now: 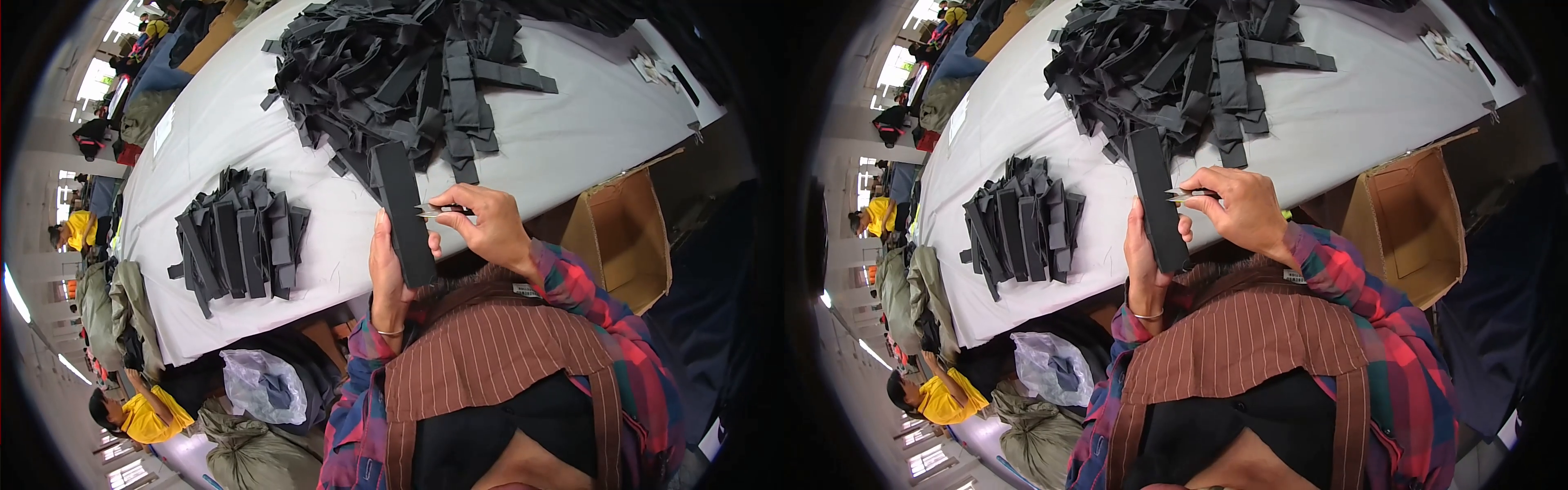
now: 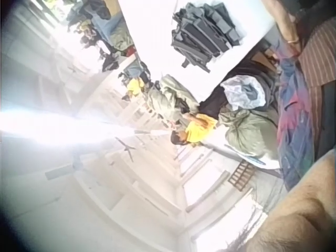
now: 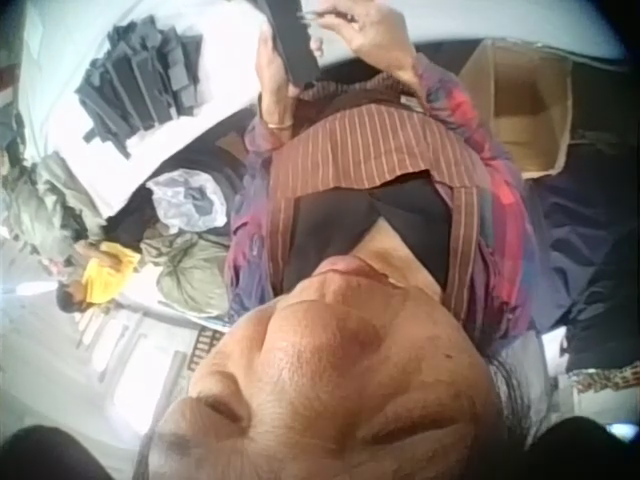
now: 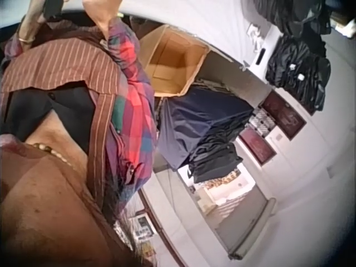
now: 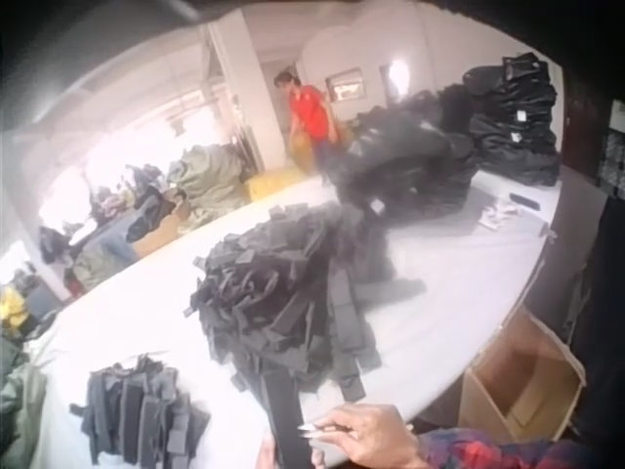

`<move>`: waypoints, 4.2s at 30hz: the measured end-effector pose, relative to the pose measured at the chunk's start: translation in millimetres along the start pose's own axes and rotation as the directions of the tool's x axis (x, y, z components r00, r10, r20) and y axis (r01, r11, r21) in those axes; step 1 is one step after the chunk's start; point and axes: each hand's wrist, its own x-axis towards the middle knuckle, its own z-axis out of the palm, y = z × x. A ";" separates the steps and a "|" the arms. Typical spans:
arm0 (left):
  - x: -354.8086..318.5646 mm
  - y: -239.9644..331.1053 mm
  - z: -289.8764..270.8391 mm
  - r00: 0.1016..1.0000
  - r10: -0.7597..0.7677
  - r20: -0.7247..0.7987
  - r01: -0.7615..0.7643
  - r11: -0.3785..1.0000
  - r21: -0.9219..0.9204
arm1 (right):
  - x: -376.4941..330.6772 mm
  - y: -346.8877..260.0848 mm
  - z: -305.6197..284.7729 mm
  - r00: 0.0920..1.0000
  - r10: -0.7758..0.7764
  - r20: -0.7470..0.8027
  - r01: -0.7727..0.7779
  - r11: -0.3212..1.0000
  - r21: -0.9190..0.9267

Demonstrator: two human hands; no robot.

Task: Trimming excess thread or small parts from black fabric strips using snips.

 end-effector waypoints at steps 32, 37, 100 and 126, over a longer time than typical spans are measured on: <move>-1.9 -7.5 0.2 0.973 0.228 0.022 -0.229 0.967 0.115 | 8.5 -3.5 12.1 0.907 0.271 0.321 -0.412 0.727 0.549; -2.4 -3.6 3.1 0.979 0.203 -0.020 -0.201 0.977 0.072 | 8.7 5.5 10.6 0.937 0.219 0.271 -0.327 0.824 0.464; -1.9 -0.8 8.0 0.997 0.034 -0.066 -0.019 0.979 0.204 | 19.1 -1.7 4.6 0.992 0.123 0.022 -0.125 0.958 0.259; 2.4 34.0 -18.2 0.871 0.384 0.305 -0.334 0.009 0.942 | 19.1 24.5 -15.1 0.888 0.314 0.337 -0.444 0.774 0.450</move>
